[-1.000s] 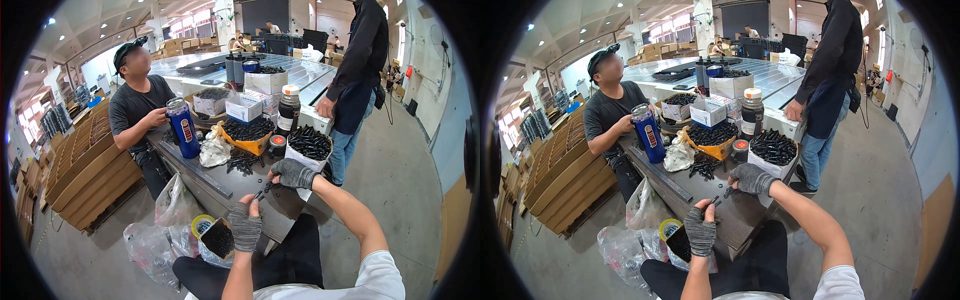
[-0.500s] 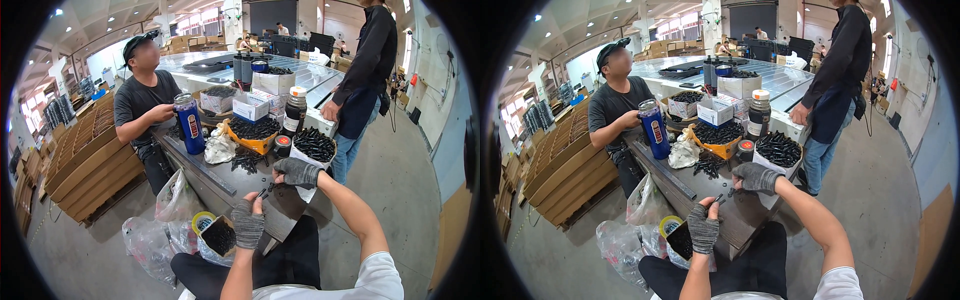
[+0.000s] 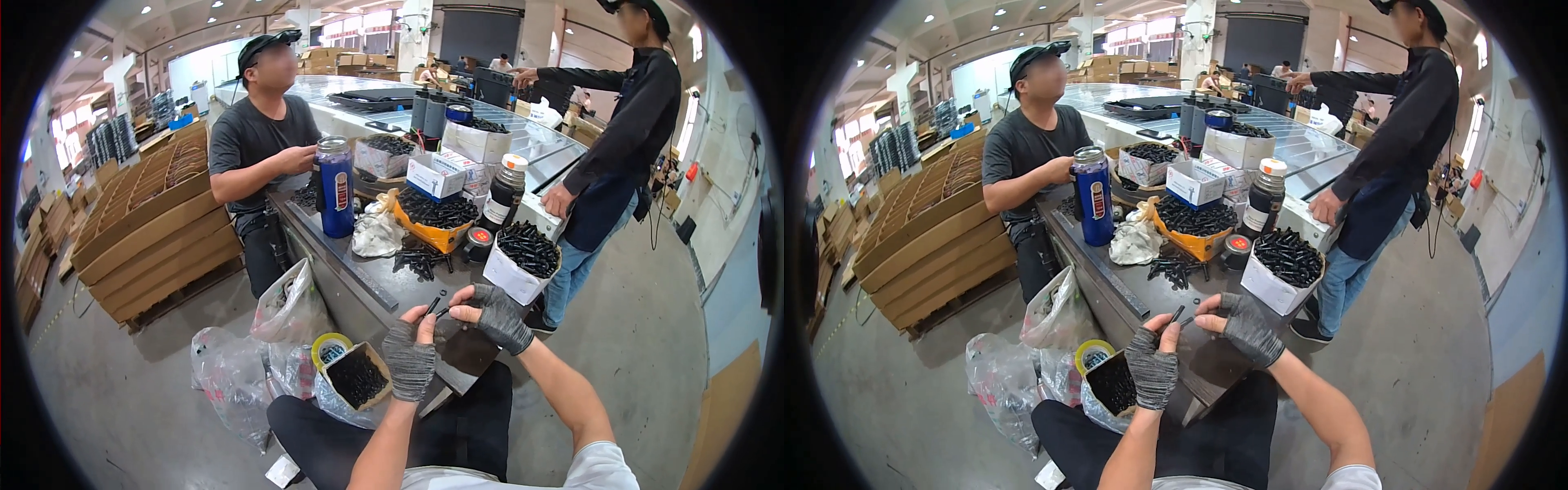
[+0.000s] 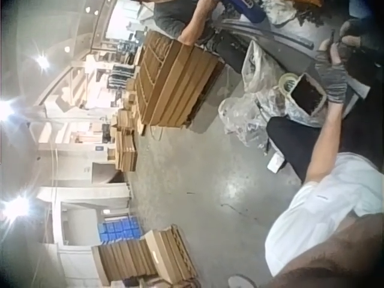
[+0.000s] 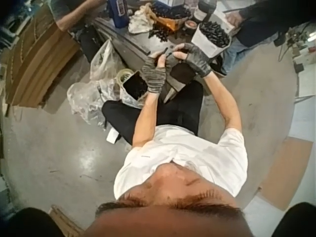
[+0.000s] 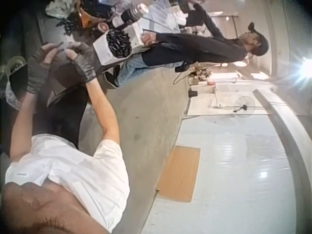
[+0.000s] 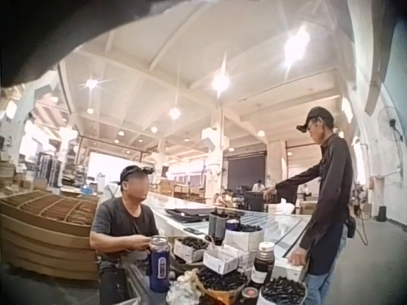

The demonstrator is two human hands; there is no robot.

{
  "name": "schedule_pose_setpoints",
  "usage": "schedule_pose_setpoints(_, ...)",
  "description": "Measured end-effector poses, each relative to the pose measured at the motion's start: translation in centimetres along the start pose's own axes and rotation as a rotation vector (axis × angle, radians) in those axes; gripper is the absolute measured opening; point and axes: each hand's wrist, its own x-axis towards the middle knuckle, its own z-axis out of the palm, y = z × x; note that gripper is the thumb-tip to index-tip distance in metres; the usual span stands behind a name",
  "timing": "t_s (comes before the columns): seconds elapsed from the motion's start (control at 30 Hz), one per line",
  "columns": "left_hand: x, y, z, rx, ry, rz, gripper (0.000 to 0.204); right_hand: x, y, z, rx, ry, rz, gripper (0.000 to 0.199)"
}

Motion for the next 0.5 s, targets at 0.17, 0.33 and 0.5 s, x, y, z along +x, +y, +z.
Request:
schedule_pose_setpoints(0.17, -0.1, 0.4, -0.2, -0.039, -0.005, -0.037, 0.020, -0.3, 0.5, 1.5, -0.120, 0.135, -0.227, 0.017)
schedule_pose_setpoints(0.33, -0.5, 0.8, -0.2, 0.003, 0.009, 0.024, 0.018, -0.2, 0.5, 2.5, -0.551, 0.291, -0.759, 0.015)
schedule_pose_setpoints(0.5, -0.2, -0.1, -0.4, -0.100, -0.002, -0.003, 0.017, 0.1, 1.1, 3.5, -0.694, 0.376, -0.951, 0.021)
